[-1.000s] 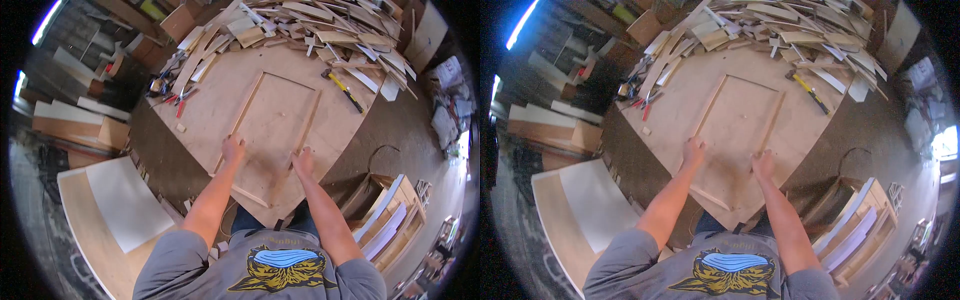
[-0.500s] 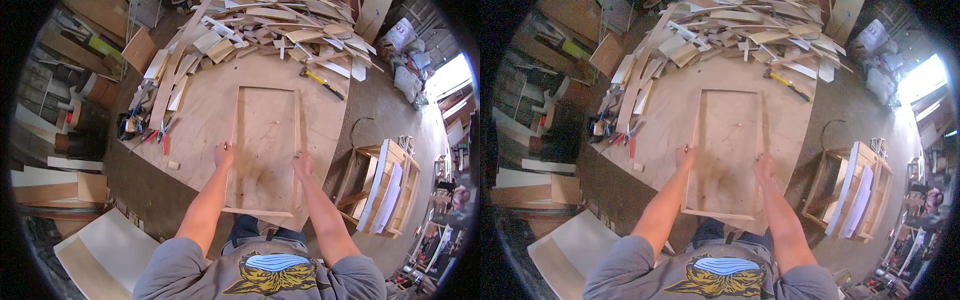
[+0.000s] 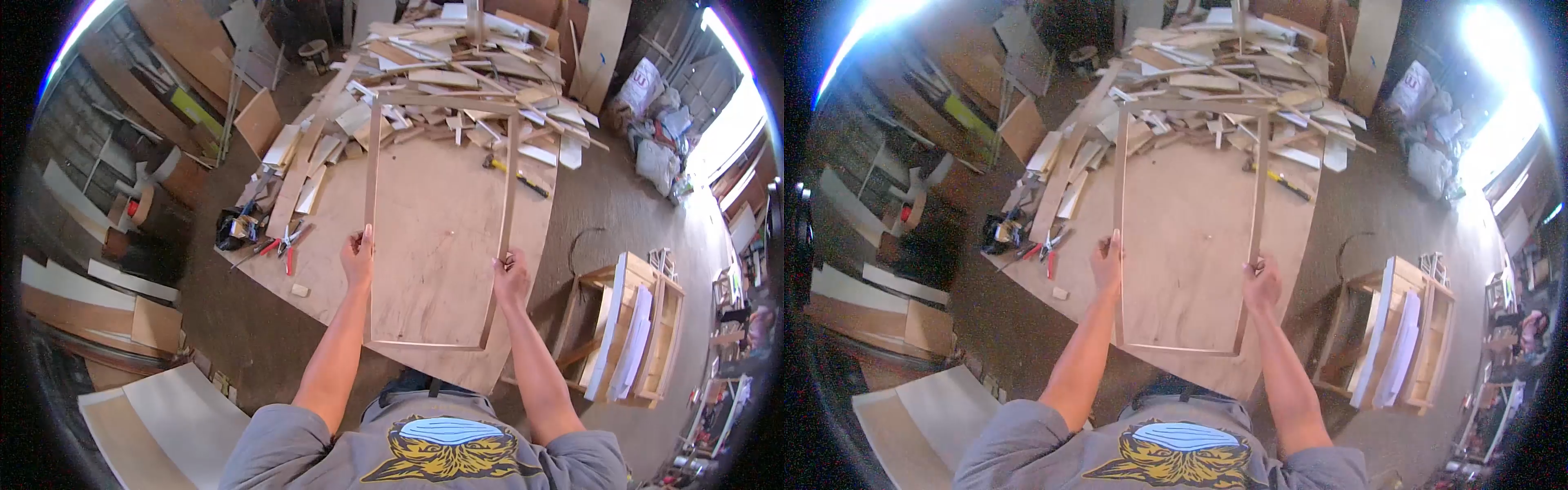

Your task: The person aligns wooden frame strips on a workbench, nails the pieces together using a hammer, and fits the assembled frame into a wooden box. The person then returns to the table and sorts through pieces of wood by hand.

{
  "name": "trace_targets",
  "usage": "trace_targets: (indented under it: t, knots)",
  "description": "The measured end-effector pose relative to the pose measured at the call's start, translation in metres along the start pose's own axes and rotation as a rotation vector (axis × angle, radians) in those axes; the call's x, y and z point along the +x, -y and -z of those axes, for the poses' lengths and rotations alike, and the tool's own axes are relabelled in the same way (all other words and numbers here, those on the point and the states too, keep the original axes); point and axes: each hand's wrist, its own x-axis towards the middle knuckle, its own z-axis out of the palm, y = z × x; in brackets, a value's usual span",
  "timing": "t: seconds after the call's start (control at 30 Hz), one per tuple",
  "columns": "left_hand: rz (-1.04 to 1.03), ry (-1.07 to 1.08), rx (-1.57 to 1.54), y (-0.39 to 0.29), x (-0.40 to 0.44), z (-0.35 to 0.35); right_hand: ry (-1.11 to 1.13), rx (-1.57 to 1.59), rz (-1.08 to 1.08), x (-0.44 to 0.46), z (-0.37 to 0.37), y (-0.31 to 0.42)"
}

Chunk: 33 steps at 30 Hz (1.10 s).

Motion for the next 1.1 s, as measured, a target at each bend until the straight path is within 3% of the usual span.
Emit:
trace_targets:
  t: [0.13,0.33,0.73,1.1]
  knots:
    - [-0.178,0.005,-0.092,-0.069,-0.022,-0.006,-0.121,0.106,0.150,0.000,0.032,0.029]
    - [-0.272,0.035,-0.169,-0.096,-0.046,0.001,-0.155,0.402,0.233,-0.010,0.053,0.038]
    - [-0.541,0.173,-0.431,-0.135,-0.048,0.030,-0.238,0.378,0.276,-0.048,0.049,0.053]
    - [-0.573,0.323,-0.549,-0.151,-0.029,0.065,-0.340,0.303,0.323,-0.056,0.003,0.071]
